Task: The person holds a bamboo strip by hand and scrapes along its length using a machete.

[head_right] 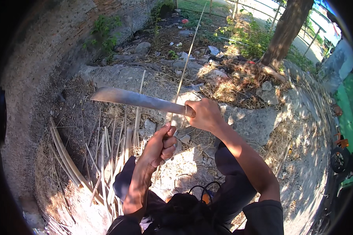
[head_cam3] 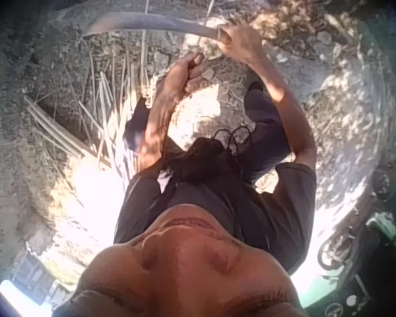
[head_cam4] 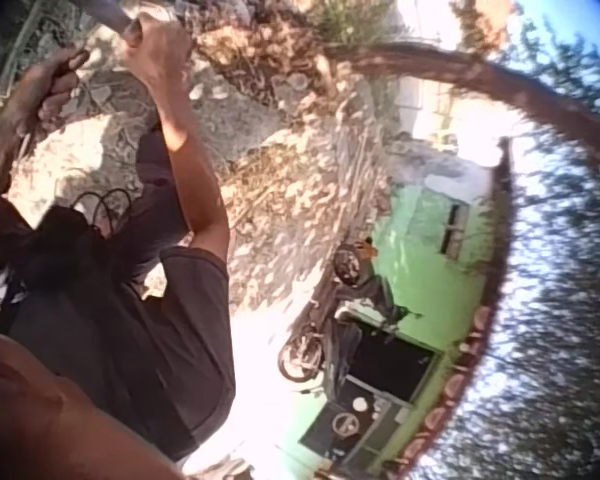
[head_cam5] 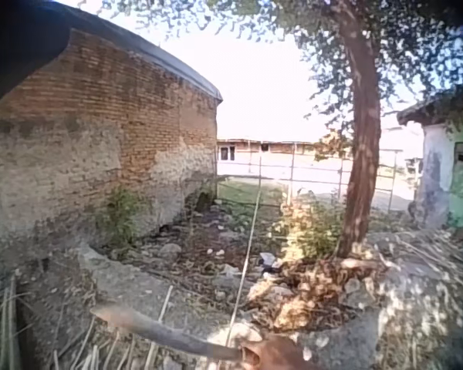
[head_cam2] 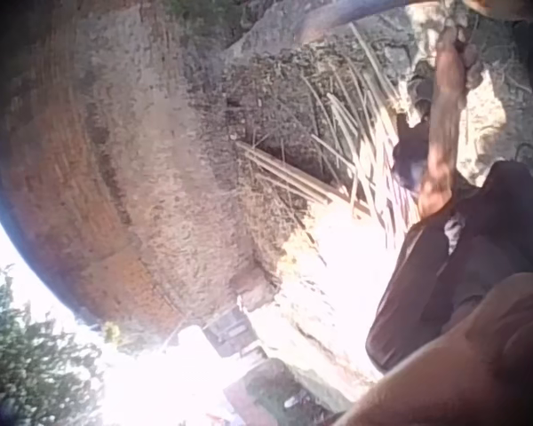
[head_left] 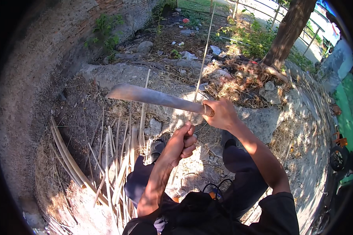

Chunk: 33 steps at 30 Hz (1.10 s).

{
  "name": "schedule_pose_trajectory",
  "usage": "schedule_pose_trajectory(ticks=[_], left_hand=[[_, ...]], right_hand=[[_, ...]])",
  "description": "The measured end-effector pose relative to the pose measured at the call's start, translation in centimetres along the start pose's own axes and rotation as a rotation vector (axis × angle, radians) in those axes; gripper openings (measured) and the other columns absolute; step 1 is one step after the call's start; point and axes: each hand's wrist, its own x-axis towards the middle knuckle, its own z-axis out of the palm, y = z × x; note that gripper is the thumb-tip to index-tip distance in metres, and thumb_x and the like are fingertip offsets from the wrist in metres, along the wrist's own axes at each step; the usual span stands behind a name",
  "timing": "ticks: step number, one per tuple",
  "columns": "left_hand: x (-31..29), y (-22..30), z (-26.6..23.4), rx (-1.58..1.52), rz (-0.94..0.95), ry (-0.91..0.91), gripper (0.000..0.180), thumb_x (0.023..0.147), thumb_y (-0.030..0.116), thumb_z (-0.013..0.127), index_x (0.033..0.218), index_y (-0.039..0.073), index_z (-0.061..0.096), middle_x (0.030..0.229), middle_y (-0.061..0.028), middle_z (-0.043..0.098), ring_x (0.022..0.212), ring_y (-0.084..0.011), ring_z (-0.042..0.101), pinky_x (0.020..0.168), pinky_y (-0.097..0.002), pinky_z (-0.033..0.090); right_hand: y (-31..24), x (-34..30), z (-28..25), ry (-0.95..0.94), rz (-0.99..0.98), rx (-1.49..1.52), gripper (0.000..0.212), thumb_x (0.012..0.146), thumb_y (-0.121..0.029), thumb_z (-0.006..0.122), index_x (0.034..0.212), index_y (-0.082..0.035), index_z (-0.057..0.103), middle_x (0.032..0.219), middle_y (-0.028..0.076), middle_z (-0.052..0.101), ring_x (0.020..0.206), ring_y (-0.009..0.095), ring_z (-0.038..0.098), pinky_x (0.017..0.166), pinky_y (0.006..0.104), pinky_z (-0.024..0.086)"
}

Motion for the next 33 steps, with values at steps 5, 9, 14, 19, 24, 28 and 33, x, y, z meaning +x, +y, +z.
schedule_pose_trajectory(ticks=[5, 9, 14, 19, 24, 28, 33], left_hand=[[0.7, -0.7, 0.7, 0.343, 0.202, 0.074, 0.046, 0.115, 0.047, 0.042, 0.081, 0.017, 0.041, 0.064, 0.0082, 0.025, 0.052, -0.0042, 0.024, 0.045, -0.0263, 0.022], [3.1, -3.2, -1.8, 0.786, 0.568, 0.258, 0.046, 0.116, 0.043, 0.043, 0.079, 0.015, 0.045, 0.064, 0.0072, 0.033, 0.056, -0.0039, 0.029, 0.050, -0.0262, 0.026], [2.1, -2.4, -0.3, 0.584, 0.409, 0.130, 0.048, 0.117, 0.042, 0.042, 0.078, 0.014, 0.042, 0.065, 0.0080, 0.030, 0.055, -0.0036, 0.026, 0.048, -0.0266, 0.024], [1.8, -2.6, -1.0, 0.695, 0.469, 0.128, 0.051, 0.117, 0.037, 0.041, 0.079, 0.004, 0.047, 0.062, 0.0031, 0.037, 0.055, -0.0083, 0.033, 0.050, -0.0326, 0.031], [2.8, -3.7, -1.7, 0.734, 0.511, 0.196, 0.047, 0.116, 0.042, 0.042, 0.078, 0.016, 0.040, 0.064, 0.0096, 0.029, 0.053, -0.0034, 0.025, 0.046, -0.0266, 0.023], [1.1, -2.0, 0.4, 0.387, 0.315, 0.045, 0.045, 0.116, 0.039, 0.041, 0.078, 0.016, 0.040, 0.064, 0.0097, 0.027, 0.052, -0.0035, 0.024, 0.046, -0.0266, 0.021], [2.1, -3.5, -0.7, 0.511, 0.308, 0.127, 0.045, 0.116, 0.041, 0.041, 0.078, 0.017, 0.039, 0.061, 0.0099, 0.026, 0.049, -0.0045, 0.023, 0.044, -0.0274, 0.018]], right_hand=[[3.9, 0.7, -1.5, -0.025, 0.207, 0.135, 0.012, 0.084, -0.025, 0.074, 0.090, -0.015, 0.075, 0.072, 0.013, 0.072, 0.069, 0.037, 0.072, 0.067, 0.0489, 0.060], [3.5, 0.3, -0.8, 0.003, 0.252, -0.033, 0.013, 0.084, -0.027, 0.076, 0.092, -0.016, 0.075, 0.070, 0.013, 0.070, 0.070, 0.036, 0.073, 0.068, 0.0496, 0.060], [3.6, -0.5, -0.2, 0.110, 0.053, -0.003, 0.015, 0.083, -0.026, 0.077, 0.093, -0.014, 0.075, 0.069, 0.012, 0.070, 0.067, 0.036, 0.073, 0.066, 0.0481, 0.060], [5.7, 0.3, -1.8, 0.069, 0.157, 0.191, 0.019, 0.082, -0.021, 0.077, 0.086, -0.004, 0.069, 0.064, 0.013, 0.063, 0.057, 0.033, 0.064, 0.059, 0.0450, 0.050], [4.4, -0.1, -0.6, 0.074, 0.157, 0.176, 0.020, 0.081, -0.021, 0.080, 0.090, -0.007, 0.070, 0.065, 0.013, 0.064, 0.058, 0.033, 0.065, 0.060, 0.0446, 0.052], [6.0, -0.4, 0.1, 0.155, 0.014, 0.022, 0.022, 0.082, -0.028, 0.077, 0.096, -0.011, 0.074, 0.075, 0.014, 0.072, 0.069, 0.036, 0.072, 0.072, 0.0477, 0.061], [7.7, 0.2, 0.0, -0.001, 0.304, 0.033, 0.024, 0.080, -0.020, 0.081, 0.099, -0.007, 0.073, 0.075, 0.016, 0.071, 0.068, 0.032, 0.073, 0.067, 0.0447, 0.058]])
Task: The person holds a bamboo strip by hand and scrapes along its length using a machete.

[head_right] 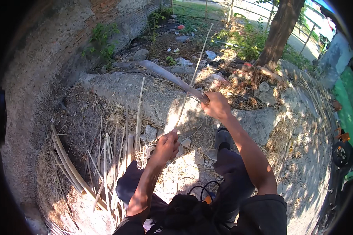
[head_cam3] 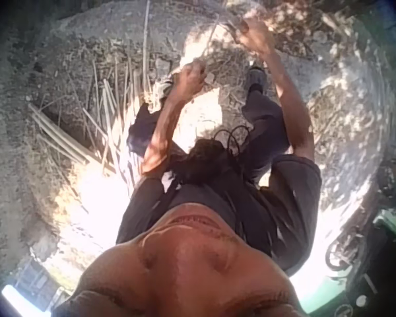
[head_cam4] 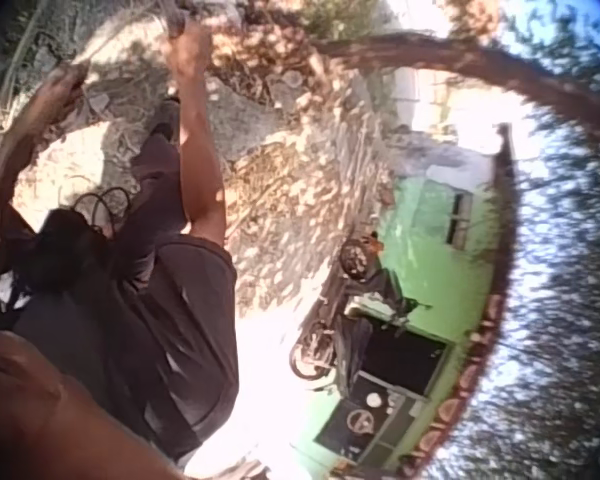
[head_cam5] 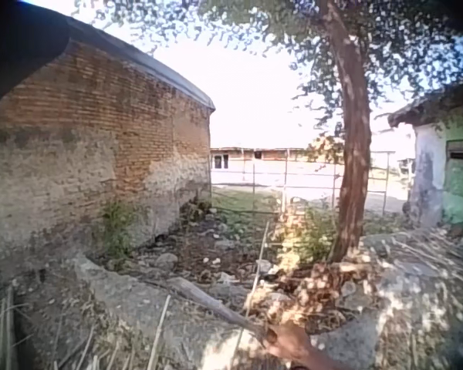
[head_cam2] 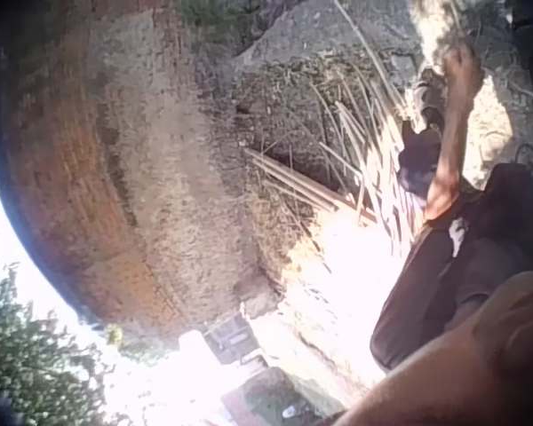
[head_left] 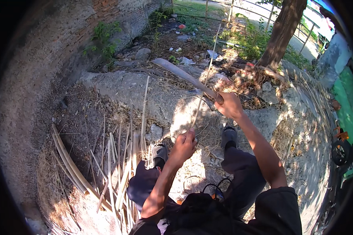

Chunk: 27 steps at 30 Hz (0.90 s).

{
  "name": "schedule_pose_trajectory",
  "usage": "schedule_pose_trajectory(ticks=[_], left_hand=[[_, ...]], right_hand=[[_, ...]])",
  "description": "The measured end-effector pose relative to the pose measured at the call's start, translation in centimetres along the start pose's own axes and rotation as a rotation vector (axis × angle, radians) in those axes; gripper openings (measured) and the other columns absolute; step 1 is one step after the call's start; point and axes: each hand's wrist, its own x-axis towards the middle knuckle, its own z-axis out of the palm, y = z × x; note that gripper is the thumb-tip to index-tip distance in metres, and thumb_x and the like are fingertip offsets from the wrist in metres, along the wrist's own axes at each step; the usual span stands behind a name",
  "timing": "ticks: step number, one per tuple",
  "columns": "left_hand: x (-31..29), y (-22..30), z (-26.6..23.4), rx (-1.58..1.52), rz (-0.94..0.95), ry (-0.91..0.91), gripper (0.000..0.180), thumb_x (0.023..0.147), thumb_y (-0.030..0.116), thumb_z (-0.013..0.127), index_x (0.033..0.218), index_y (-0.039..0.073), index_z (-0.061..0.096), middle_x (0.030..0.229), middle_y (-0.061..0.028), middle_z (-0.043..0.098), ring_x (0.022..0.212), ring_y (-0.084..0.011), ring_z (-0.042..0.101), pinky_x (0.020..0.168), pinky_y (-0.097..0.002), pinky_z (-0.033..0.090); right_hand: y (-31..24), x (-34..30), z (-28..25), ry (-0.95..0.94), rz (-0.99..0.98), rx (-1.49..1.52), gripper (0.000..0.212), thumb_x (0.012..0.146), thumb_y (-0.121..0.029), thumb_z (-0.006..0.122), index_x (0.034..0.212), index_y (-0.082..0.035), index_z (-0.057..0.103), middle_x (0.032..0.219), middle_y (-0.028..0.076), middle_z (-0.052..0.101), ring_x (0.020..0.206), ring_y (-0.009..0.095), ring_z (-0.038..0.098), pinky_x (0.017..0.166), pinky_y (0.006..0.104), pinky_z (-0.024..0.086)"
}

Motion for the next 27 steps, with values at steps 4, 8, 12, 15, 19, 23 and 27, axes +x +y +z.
schedule_pose_trajectory(ticks=[4, 8, 12, 15, 19, 23, 27], left_hand=[[-0.6, 1.1, -0.8, -0.168, -0.121, -0.038, 0.044, 0.115, 0.042, 0.043, 0.079, 0.017, 0.040, 0.061, 0.0093, 0.028, 0.048, -0.0047, 0.026, 0.042, -0.0274, 0.020], [-1.1, 1.6, 0.0, -0.191, -0.175, -0.117, 0.046, 0.115, 0.045, 0.042, 0.079, 0.016, 0.039, 0.061, 0.0086, 0.029, 0.046, -0.0049, 0.027, 0.040, -0.0272, 0.022], [-2.6, 1.9, 0.2, -0.083, -0.103, -0.138, 0.047, 0.116, 0.046, 0.040, 0.078, 0.017, 0.039, 0.060, 0.0085, 0.027, 0.048, -0.0062, 0.025, 0.044, -0.0281, 0.022], [-4.4, 3.4, -0.2, -0.050, -0.042, -0.062, 0.048, 0.116, 0.047, 0.039, 0.079, 0.017, 0.040, 0.061, 0.0089, 0.027, 0.048, -0.0054, 0.025, 0.044, -0.0278, 0.022], [-10.0, 3.8, -0.8, -0.074, -0.088, 0.005, 0.043, 0.116, 0.039, 0.042, 0.080, 0.015, 0.044, 0.062, 0.0081, 0.031, 0.049, -0.0049, 0.026, 0.044, -0.0265, 0.024], [-17.8, -0.7, -5.0, -0.182, -0.154, 0.162, 0.041, 0.114, 0.035, 0.049, 0.081, 0.012, 0.054, 0.066, 0.0072, 0.041, 0.055, -0.0053, 0.037, 0.050, -0.0243, 0.030], [-22.5, -2.1, -5.3, 0.327, 0.051, 0.432, 0.042, 0.115, 0.038, 0.049, 0.086, 0.008, 0.059, 0.071, 0.0053, 0.044, 0.059, -0.0046, 0.041, 0.050, -0.0246, 0.031]], right_hand=[[-1.6, -0.7, 0.7, 0.072, -0.224, -0.019, 0.019, 0.082, -0.021, 0.078, 0.094, -0.007, 0.075, 0.074, 0.014, 0.071, 0.062, 0.032, 0.068, 0.062, 0.0448, 0.053], [2.4, 0.5, -1.5, 0.015, 0.007, -0.060, 0.022, 0.086, -0.028, 0.076, 0.097, -0.008, 0.074, 0.076, 0.015, 0.072, 0.072, 0.036, 0.073, 0.070, 0.0489, 0.059], [2.4, -1.2, -1.7, 0.059, -0.010, 0.043, 0.022, 0.085, -0.026, 0.078, 0.093, -0.006, 0.072, 0.070, 0.014, 0.069, 0.069, 0.035, 0.072, 0.071, 0.0483, 0.058], [-2.5, -2.8, -2.6, -0.010, -0.191, 0.044, 0.026, 0.083, -0.027, 0.081, 0.099, -0.007, 0.074, 0.070, 0.014, 0.070, 0.070, 0.036, 0.072, 0.072, 0.0482, 0.059], [-2.4, -2.2, -2.9, 0.072, -0.242, -0.065, 0.033, 0.080, -0.029, 0.084, 0.106, -0.010, 0.076, 0.082, 0.015, 0.074, 0.078, 0.037, 0.074, 0.075, 0.0486, 0.059], [1.2, -0.2, -4.1, 0.051, 0.100, 0.098, 0.024, 0.086, -0.024, 0.078, 0.099, -0.005, 0.073, 0.079, 0.017, 0.070, 0.074, 0.036, 0.070, 0.074, 0.0464, 0.057], [3.2, -1.8, -2.5, 0.349, -0.120, 0.270, 0.022, 0.093, -0.019, 0.073, 0.082, -0.006, 0.060, 0.060, 0.004, 0.043, 0.051, 0.020, 0.047, 0.052, 0.0413, 0.041]])
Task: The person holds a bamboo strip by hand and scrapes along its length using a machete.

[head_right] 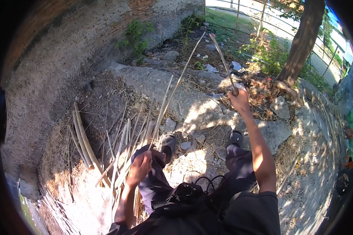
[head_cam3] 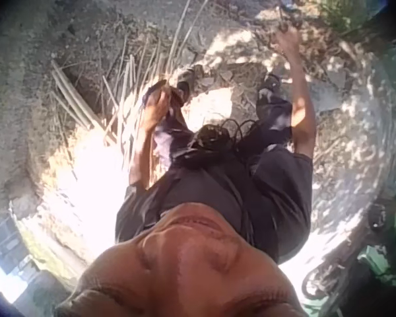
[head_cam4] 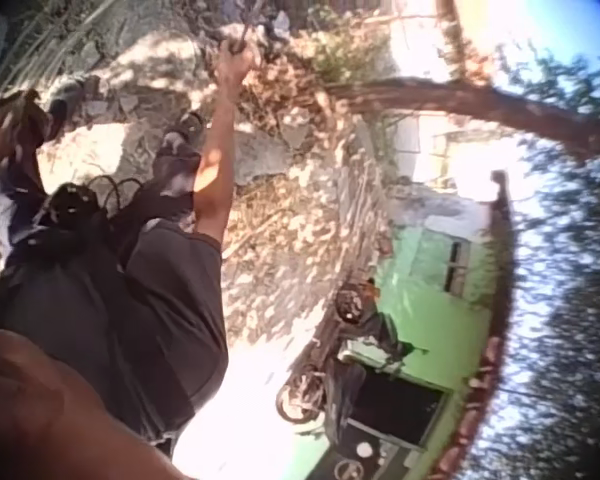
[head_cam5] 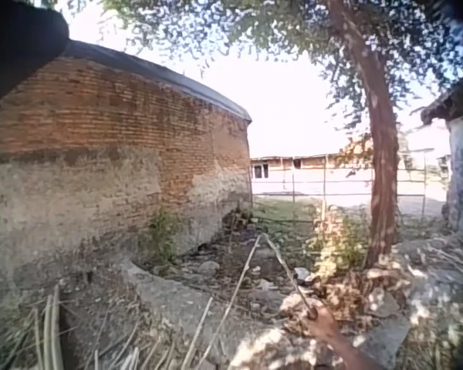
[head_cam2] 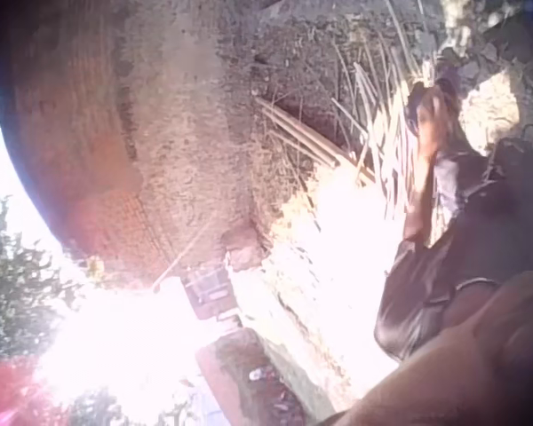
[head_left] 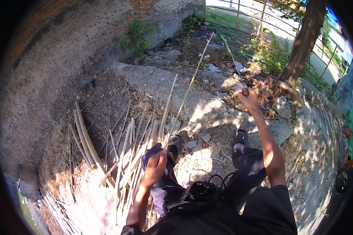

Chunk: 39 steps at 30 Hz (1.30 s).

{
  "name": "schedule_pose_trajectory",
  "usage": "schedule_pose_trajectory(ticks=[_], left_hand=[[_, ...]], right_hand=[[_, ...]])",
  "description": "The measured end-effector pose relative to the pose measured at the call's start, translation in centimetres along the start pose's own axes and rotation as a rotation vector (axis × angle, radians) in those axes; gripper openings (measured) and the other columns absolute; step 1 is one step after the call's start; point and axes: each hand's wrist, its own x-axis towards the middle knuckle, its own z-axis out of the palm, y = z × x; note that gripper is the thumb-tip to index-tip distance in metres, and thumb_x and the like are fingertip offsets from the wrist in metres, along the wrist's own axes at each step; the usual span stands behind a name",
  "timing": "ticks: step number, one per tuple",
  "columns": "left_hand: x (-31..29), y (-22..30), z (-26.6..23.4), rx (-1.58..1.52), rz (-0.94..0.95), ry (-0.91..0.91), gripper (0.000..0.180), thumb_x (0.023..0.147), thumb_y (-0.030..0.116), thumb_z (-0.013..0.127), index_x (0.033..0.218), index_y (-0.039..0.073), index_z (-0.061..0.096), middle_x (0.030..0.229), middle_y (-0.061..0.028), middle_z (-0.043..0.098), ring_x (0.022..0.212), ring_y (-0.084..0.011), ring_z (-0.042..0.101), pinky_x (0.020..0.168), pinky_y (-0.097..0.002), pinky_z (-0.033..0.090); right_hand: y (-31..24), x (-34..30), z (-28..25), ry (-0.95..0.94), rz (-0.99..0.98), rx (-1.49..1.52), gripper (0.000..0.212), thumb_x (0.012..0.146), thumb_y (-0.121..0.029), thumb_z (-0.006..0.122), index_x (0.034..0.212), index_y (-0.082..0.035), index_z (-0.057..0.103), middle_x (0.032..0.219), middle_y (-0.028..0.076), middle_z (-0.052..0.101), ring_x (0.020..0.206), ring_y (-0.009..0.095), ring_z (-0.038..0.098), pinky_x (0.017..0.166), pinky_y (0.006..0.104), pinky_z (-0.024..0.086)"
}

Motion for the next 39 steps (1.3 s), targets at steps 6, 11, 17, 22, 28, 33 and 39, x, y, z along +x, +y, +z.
schedule_pose_trajectory(ticks=[6, 11, 17, 22, 28, 33, 39], left_hand=[[0.3, 1.6, 3.4, 0.192, 0.313, 0.171, 0.044, 0.115, 0.031, 0.048, 0.088, -0.002, 0.058, 0.065, -0.0097, 0.050, 0.060, -0.0160, 0.043, 0.057, -0.0356, 0.039], [2.3, 3.1, 8.3, 0.076, 0.414, 0.084, 0.038, 0.115, 0.027, 0.049, 0.091, -0.001, 0.060, 0.062, -0.0083, 0.044, 0.056, -0.0152, 0.040, 0.055, -0.0373, 0.037], [5.7, 4.8, 11.6, 0.153, 0.482, -0.066, 0.035, 0.114, 0.027, 0.050, 0.097, -0.001, 0.062, 0.064, -0.0076, 0.049, 0.060, -0.0150, 0.044, 0.058, -0.0352, 0.039], [8.8, 9.1, 13.0, 0.139, 0.411, -0.284, 0.032, 0.115, 0.031, 0.048, 0.114, 0.002, 0.060, 0.075, 0.0012, 0.051, 0.065, -0.0095, 0.048, 0.060, -0.0310, 0.043], [14.2, 10.7, 15.1, -0.118, 0.280, -0.597, 0.039, 0.117, 0.039, 0.042, 0.106, 0.007, 0.061, 0.067, 0.0057, 0.041, 0.056, -0.0034, 0.034, 0.050, -0.0244, 0.029], [16.9, 6.2, 18.2, -0.334, 0.252, -0.511, 0.040, 0.118, 0.034, 0.038, 0.100, 0.006, 0.061, 0.060, 0.0087, 0.036, 0.050, -0.0030, 0.030, 0.047, -0.0250, 0.026], [18.1, 3.8, 17.9, -0.451, 0.215, -0.466, 0.038, 0.118, 0.037, 0.039, 0.099, 0.010, 0.058, 0.063, 0.0094, 0.036, 0.052, -0.0020, 0.031, 0.048, -0.0231, 0.025]], right_hand=[[-13.3, -2.4, -2.1, -0.343, 0.349, 0.736, 0.040, 0.101, -0.042, 0.074, 0.097, -0.003, 0.073, 0.054, -0.005, 0.046, 0.044, 0.004, 0.043, 0.042, 0.0267, 0.032], [-18.7, -4.0, -3.7, -0.440, 0.354, 0.692, 0.043, 0.098, -0.044, 0.077, 0.111, -0.002, 0.076, 0.055, -0.007, 0.048, 0.044, 0.004, 0.042, 0.043, 0.0271, 0.031], [-18.0, -3.8, -4.6, -0.263, 0.308, 0.702, 0.033, 0.090, -0.033, 0.088, 0.093, -0.003, 0.074, 0.063, -0.006, 0.060, 0.052, 0.003, 0.048, 0.048, 0.0255, 0.037], [-16.1, -3.1, -6.4, -0.279, 0.396, 0.842, 0.023, 0.095, -0.024, 0.083, 0.093, -0.003, 0.073, 0.054, -0.005, 0.053, 0.044, 0.003, 0.046, 0.042, 0.0254, 0.032], [-12.4, -1.5, -5.9, -0.188, 0.349, 0.733, 0.023, 0.098, -0.025, 0.080, 0.099, -0.002, 0.077, 0.051, -0.004, 0.053, 0.042, 0.005, 0.047, 0.042, 0.0260, 0.033], [-6.4, -1.3, -3.3, -0.205, 0.309, 0.521, 0.044, 0.100, -0.027, 0.077, 0.069, -0.006, 0.054, 0.055, -0.007, 0.035, 0.054, 0.006, 0.032, 0.049, 0.0318, 0.025], [-5.3, -3.4, -1.5, -0.264, 0.148, 0.147, 0.036, 0.090, -0.025, 0.082, 0.075, -0.002, 0.060, 0.056, 0.003, 0.046, 0.051, 0.017, 0.043, 0.052, 0.0380, 0.036]])
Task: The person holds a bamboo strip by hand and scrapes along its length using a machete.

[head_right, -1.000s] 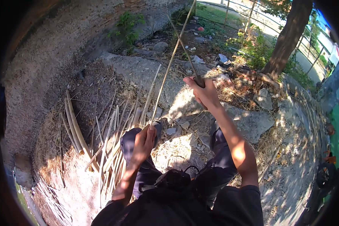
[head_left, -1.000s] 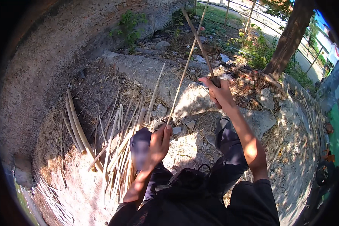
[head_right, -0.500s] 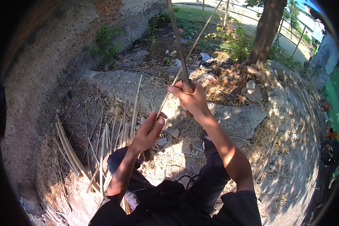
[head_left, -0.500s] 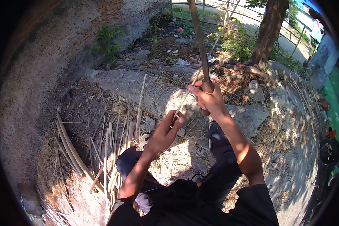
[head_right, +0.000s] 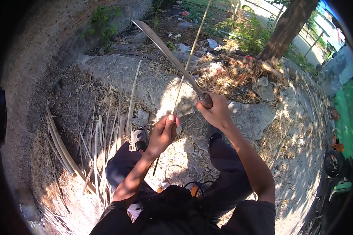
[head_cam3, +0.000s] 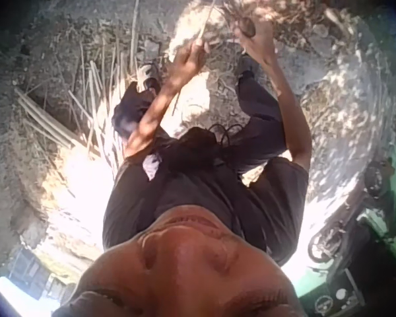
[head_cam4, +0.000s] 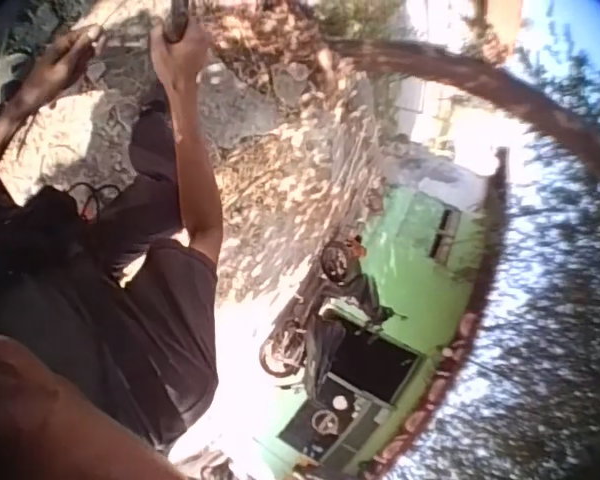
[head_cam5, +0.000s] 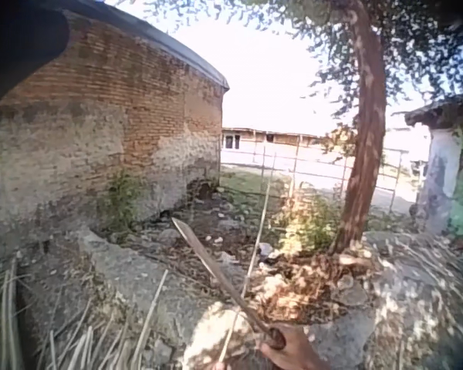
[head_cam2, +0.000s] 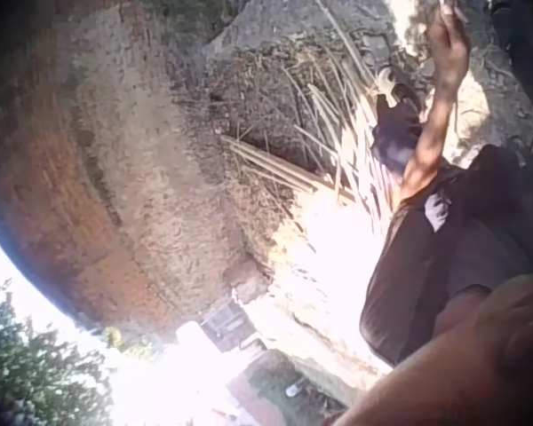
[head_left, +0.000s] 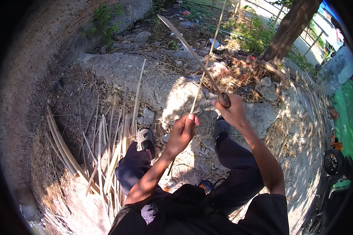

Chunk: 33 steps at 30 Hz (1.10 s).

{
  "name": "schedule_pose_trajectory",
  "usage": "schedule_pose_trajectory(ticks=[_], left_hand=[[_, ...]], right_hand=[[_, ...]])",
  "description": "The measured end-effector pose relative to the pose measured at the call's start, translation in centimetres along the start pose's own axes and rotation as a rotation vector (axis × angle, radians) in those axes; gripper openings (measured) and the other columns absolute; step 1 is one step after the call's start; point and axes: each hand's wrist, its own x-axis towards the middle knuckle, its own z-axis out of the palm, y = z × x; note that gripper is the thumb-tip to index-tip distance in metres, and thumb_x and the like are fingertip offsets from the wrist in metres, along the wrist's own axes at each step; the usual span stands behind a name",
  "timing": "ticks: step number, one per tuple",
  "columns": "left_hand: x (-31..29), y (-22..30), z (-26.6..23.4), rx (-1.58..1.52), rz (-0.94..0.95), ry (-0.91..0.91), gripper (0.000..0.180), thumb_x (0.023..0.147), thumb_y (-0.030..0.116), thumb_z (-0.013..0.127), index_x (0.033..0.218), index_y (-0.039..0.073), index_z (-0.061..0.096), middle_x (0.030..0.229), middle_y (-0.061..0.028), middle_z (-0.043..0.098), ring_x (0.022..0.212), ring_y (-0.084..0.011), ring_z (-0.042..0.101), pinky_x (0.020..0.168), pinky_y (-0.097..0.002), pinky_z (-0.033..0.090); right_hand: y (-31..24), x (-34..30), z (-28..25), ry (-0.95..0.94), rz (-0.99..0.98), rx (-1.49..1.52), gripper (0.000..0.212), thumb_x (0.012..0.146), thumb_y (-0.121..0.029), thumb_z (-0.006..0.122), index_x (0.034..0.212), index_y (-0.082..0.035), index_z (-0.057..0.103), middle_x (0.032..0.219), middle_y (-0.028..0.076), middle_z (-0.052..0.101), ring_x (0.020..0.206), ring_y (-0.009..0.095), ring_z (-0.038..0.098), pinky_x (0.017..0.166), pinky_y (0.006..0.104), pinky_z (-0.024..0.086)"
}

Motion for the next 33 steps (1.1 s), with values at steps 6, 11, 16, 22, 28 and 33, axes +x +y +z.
schedule_pose_trajectory(ticks=[6, 11, 16, 22, 28, 33], left_hand=[[-0.8, -0.8, 0.0, 0.047, 0.012, 0.020, 0.038, 0.118, 0.035, 0.039, 0.098, 0.009, 0.056, 0.064, 0.0091, 0.034, 0.053, -0.0023, 0.031, 0.049, -0.0238, 0.026], [-1.6, 0.4, 0.5, 0.157, 0.054, 0.046, 0.041, 0.118, 0.035, 0.039, 0.093, 0.007, 0.054, 0.060, 0.0070, 0.036, 0.051, -0.0040, 0.034, 0.048, -0.0269, 0.028], [-2.3, 0.4, 0.1, 0.117, 0.007, 0.046, 0.042, 0.118, 0.035, 0.038, 0.089, 0.008, 0.050, 0.060, 0.0057, 0.038, 0.051, -0.0046, 0.036, 0.048, -0.0263, 0.030], [-2.9, 1.5, -0.2, 0.064, -0.105, 0.022, 0.043, 0.118, 0.036, 0.040, 0.088, 0.007, 0.051, 0.063, 0.0037, 0.043, 0.052, -0.0058, 0.042, 0.049, -0.0274, 0.033], [-2.5, 0.5, -0.3, 0.500, 0.105, 0.178, 0.044, 0.117, 0.031, 0.041, 0.086, 0.004, 0.055, 0.062, -0.0058, 0.049, 0.053, -0.0166, 0.049, 0.053, -0.0364, 0.039], [-2.5, 1.0, -0.4, 0.533, 0.067, 0.150, 0.043, 0.117, 0.029, 0.042, 0.087, 0.002, 0.057, 0.062, -0.0102, 0.051, 0.053, -0.0203, 0.051, 0.055, -0.0399, 0.041]], right_hand=[[0.4, -0.7, 1.6, -0.024, -0.280, -0.283, 0.036, 0.076, -0.024, 0.086, 0.106, -0.008, 0.073, 0.069, 0.013, 0.068, 0.063, 0.036, 0.069, 0.061, 0.0451, 0.055], [-0.6, -1.4, 2.2, -0.046, -0.410, -0.378, 0.036, 0.074, -0.027, 0.087, 0.106, -0.014, 0.074, 0.069, 0.009, 0.069, 0.065, 0.034, 0.071, 0.062, 0.0464, 0.056], [-1.5, -1.8, 2.3, -0.091, -0.378, -0.508, 0.033, 0.076, -0.029, 0.085, 0.105, -0.018, 0.074, 0.071, 0.011, 0.070, 0.071, 0.036, 0.072, 0.062, 0.0482, 0.055], [-1.5, -1.3, 2.5, -0.132, -0.332, -0.441, 0.029, 0.077, -0.028, 0.084, 0.104, -0.018, 0.075, 0.071, 0.012, 0.071, 0.072, 0.037, 0.073, 0.066, 0.0489, 0.058], [-0.5, -0.9, 2.9, -0.108, -0.344, -0.348, 0.030, 0.076, -0.021, 0.085, 0.102, -0.011, 0.073, 0.070, 0.014, 0.069, 0.067, 0.040, 0.070, 0.063, 0.0495, 0.056], [-0.1, 0.2, 2.4, -0.168, -0.280, -0.411, 0.030, 0.077, -0.021, 0.085, 0.102, -0.010, 0.074, 0.071, 0.015, 0.070, 0.069, 0.039, 0.071, 0.065, 0.0485, 0.057]])
